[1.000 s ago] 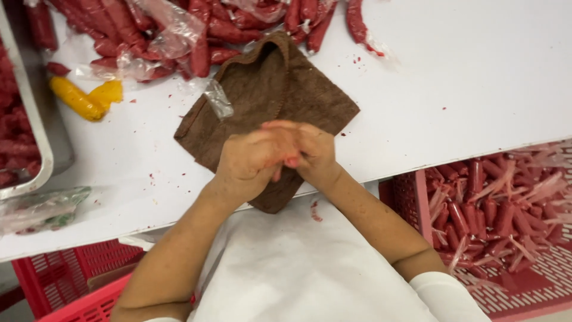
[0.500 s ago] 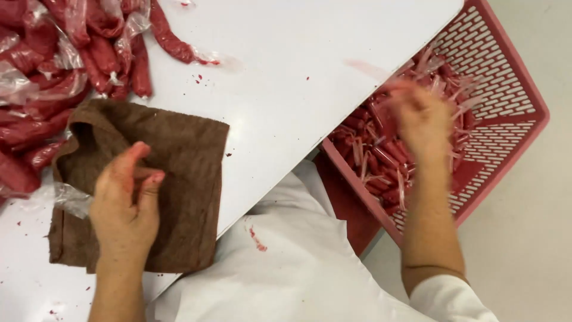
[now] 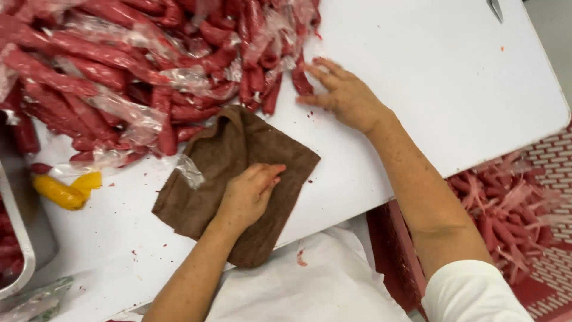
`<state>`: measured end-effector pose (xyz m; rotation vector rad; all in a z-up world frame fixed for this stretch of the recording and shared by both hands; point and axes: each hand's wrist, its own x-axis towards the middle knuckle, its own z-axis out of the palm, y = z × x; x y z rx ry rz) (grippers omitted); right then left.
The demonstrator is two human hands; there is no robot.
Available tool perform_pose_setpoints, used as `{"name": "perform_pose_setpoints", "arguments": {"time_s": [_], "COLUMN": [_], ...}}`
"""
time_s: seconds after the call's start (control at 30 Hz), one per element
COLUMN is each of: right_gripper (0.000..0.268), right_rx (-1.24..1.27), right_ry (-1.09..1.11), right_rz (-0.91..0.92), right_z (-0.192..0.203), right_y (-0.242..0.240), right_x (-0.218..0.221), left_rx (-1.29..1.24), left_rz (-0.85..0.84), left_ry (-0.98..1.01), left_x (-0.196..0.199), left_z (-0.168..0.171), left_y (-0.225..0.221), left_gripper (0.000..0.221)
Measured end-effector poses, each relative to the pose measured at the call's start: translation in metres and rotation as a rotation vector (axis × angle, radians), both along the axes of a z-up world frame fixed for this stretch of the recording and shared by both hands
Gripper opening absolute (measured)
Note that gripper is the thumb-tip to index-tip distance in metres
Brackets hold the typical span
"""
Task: A person is manually separating small sausages from a large pile on a production table.
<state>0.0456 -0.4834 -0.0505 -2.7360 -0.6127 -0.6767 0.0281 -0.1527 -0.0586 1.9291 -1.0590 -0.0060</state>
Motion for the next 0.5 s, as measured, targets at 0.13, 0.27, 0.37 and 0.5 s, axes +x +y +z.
{"name": "perform_pose_setpoints", "arguments": {"time_s": [0.13,0.27,0.37,0.5], "right_gripper": [0.027,0.03,0.025,0.024], "right_rx": [0.308,1.616,2.033,2.083], "right_ry": [0.15,0.185,0.31,0.386], "right_rz": [0.096,0.184,0.271,0.395], "right_z": [-0.005,0.027,0.067,0.071], "right_y": [0.016,0.071,0.117,0.166], "right_x": [0.016,-0.007,-0.032,-0.045], "left_rx": [-0.006,-0.099,-0.282,-0.519], "left_rz": [-0.071,-0.005,0.117,0.003], "left_ry": [0.138,0.248,0.482,0.809], "left_x": [0.004,0.003,0.009,-0.008], "left_z": [-0.002,-0.002,0.016,0.029], "left_y": [0.001,0.006,0.011,0.01], "left_gripper": [0.023,0.03,0.036,0.046]}}
